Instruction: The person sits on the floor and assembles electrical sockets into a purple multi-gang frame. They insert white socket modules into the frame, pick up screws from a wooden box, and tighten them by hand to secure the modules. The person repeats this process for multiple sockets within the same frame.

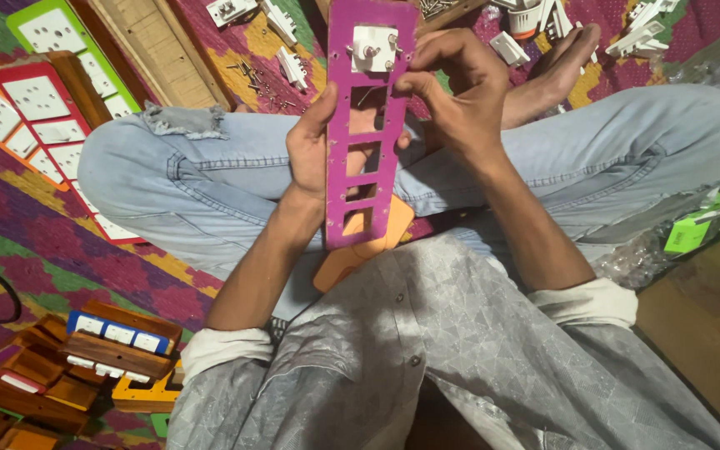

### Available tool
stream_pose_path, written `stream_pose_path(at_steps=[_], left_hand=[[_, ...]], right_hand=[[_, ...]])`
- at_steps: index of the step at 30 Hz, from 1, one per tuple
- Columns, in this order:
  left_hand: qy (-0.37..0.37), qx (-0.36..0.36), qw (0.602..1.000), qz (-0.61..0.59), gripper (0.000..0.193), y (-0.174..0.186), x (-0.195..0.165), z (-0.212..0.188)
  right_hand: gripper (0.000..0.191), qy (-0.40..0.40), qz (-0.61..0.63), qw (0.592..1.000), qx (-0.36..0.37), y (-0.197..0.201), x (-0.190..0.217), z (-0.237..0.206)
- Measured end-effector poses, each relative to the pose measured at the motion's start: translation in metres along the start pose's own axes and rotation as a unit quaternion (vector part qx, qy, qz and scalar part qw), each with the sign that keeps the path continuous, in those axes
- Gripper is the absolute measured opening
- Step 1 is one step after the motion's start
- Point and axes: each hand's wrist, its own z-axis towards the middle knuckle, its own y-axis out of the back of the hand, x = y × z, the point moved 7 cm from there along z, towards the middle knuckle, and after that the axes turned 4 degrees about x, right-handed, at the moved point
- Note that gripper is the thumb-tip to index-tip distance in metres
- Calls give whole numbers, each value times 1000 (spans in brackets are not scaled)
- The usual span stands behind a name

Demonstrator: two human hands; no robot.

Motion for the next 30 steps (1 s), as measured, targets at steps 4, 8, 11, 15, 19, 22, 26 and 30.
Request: stream_pose_path(at_steps=[4, 8, 11, 15, 19, 22, 26, 30], left_hand=[[-76, -22, 994, 81, 54, -3, -8, 5], [-174, -2, 977, 119, 74, -18, -25, 0], [-195, 5, 974, 117, 83, -24, -32, -1], [-213, -22, 971, 103, 84, -26, -36, 3], [-239, -20, 936, 257, 80, -41, -39, 5], [-202, -61, 934, 288, 81, -40, -38, 6], [-103, -96, 941, 309, 65, -29, -30, 8], [-93, -86, 940, 317, 50, -26, -28, 6]], right_hand=[[38, -15, -33, 999, 14, -4, 9, 4], [57, -104, 18, 994, 9, -6, 20, 11], [59, -178, 119, 976, 33, -13, 18, 10], [54, -70, -13, 993, 97, -17, 29, 13], [65, -27, -192, 978, 78, -2, 35, 12], [65, 26, -285, 954, 90, 5, 48, 14], [61, 64, -377, 918, 108, 4, 58, 15], [61, 119, -403, 901, 111, 3, 70, 15]])
